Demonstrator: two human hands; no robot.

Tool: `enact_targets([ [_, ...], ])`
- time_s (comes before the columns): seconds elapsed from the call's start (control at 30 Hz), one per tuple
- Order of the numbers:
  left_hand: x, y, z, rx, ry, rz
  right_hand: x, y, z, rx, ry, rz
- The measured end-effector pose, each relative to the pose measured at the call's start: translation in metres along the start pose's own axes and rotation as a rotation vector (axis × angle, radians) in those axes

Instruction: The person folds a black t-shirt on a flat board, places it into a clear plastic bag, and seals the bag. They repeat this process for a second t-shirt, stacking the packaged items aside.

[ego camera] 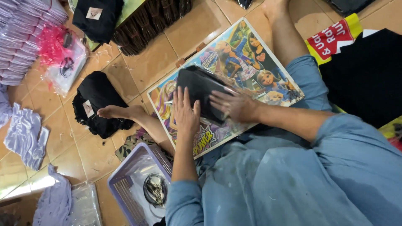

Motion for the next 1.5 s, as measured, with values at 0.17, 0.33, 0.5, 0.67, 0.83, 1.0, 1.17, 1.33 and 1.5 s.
enact_targets([
  [0.17,0.034,0.035,0.014,-0.19,0.196,0.27,-0.043,0.017,-0.033,-0.029,0.165,0.022],
  [0.33,0.007,0.002,0.035,-0.167,0.059,0.355,-0.046,0.026,-0.047,0.083,0.021,0.125],
  [0.5,0.056,-0.011,0.043,-0.003,0.186,0.292,-0.064,0.027,-0.041,0.054,-0.06,0.138],
  [0.67,0.047,-0.037,0.036,0.088,0.068,0.163,-0.062,0.009,-0.032,0.159,-0.072,0.187],
  [0.83,0.056,-0.085,-0.038,0.464,-0.125,0.018,-0.085,0.01,-0.012,0.114,-0.132,0.021],
  [1.0,0.028,-0.09,-0.032,0.518,-0.347,0.051,-0.044,0.009,-0.003,0.131,-0.117,0.094],
  [1.17,0.016,-0.122,-0.029,0.561,-0.404,-0.003,0.017,0.0,-0.007,0.168,-0.048,0.011],
  [1.33,0.024,-0.159,-0.04,0.618,-0.314,-0.103,0.099,-0.043,0.051,0.402,-0.074,-0.153],
  [1.5,0.05,-0.148,-0.027,0.647,-0.263,-0.276,0.028,-0.044,0.089,0.437,0.118,-0.118],
])
Point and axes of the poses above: each hand's wrist, its own z-axis towards the middle knuckle, its own x-axis out of the palm, y = z × x, the point moved 4 cm from there along z, towards the middle knuckle, and after that the axes turned 4 degrees about -x, right-handed, at the moved point
